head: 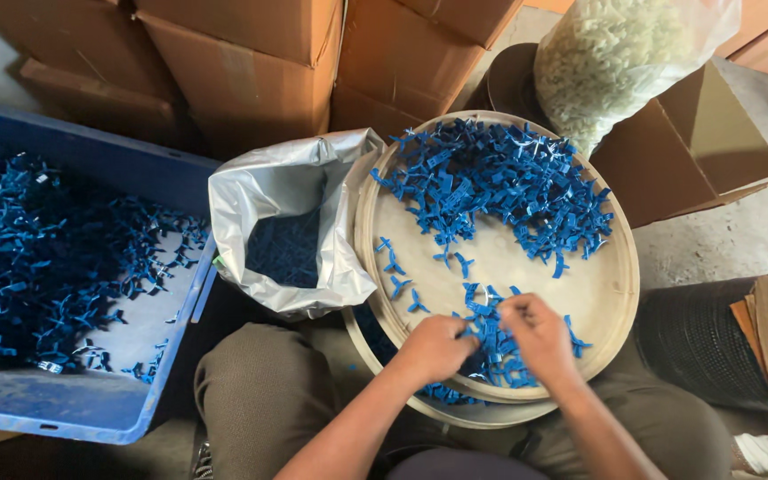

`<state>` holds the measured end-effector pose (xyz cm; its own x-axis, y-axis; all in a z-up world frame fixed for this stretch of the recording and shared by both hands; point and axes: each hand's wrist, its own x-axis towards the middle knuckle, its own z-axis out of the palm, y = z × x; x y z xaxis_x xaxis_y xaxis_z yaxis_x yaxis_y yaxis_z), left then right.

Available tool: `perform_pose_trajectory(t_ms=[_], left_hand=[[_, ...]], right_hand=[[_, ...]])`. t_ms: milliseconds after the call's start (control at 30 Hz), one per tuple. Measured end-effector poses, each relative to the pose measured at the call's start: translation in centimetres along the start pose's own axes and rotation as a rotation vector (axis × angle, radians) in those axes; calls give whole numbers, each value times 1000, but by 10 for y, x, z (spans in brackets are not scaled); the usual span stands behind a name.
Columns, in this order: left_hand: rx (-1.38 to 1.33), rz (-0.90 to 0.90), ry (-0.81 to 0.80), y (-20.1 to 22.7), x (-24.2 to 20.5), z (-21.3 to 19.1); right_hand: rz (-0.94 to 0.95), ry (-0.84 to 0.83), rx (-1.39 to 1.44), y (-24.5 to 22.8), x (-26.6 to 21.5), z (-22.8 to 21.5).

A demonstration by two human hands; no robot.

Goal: The person sits on the floor and uses both hands to pick up small blue plastic pieces from a white circular tray. They separate or break the pieces and place them into a white bag positioned to the left. The process is repetitive and continues throughout the clip.

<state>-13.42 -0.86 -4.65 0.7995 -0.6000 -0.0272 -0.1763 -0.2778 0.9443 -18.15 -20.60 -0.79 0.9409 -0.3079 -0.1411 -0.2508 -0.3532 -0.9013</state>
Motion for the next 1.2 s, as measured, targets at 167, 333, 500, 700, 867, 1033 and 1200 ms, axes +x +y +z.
perform_pose_trajectory(t_ms=[167, 333, 500, 700, 867, 1033, 1200], left_hand=[[-630, -255, -13, 8, 2, 3], [-25, -1, 213, 23, -6, -6], [282, -132, 375, 28, -3, -19], [-1198, -335, 426, 24, 17, -55], [-1344, -198, 693, 25, 9, -94], [-1189, -268, 738, 29, 1, -107], [-1041, -378, 625, 16, 7, -85]], right_hand=[[184, -335, 103, 17, -9, -10], [178, -290, -290, -13, -12, 6], [147, -200, -983, -57, -18, 13], [-547, -201, -950, -97, 2, 40], [-609, -340, -872, -109, 45, 105], [-551, -362, -996, -93, 40, 117], [-656, -344, -894, -64, 13, 68]])
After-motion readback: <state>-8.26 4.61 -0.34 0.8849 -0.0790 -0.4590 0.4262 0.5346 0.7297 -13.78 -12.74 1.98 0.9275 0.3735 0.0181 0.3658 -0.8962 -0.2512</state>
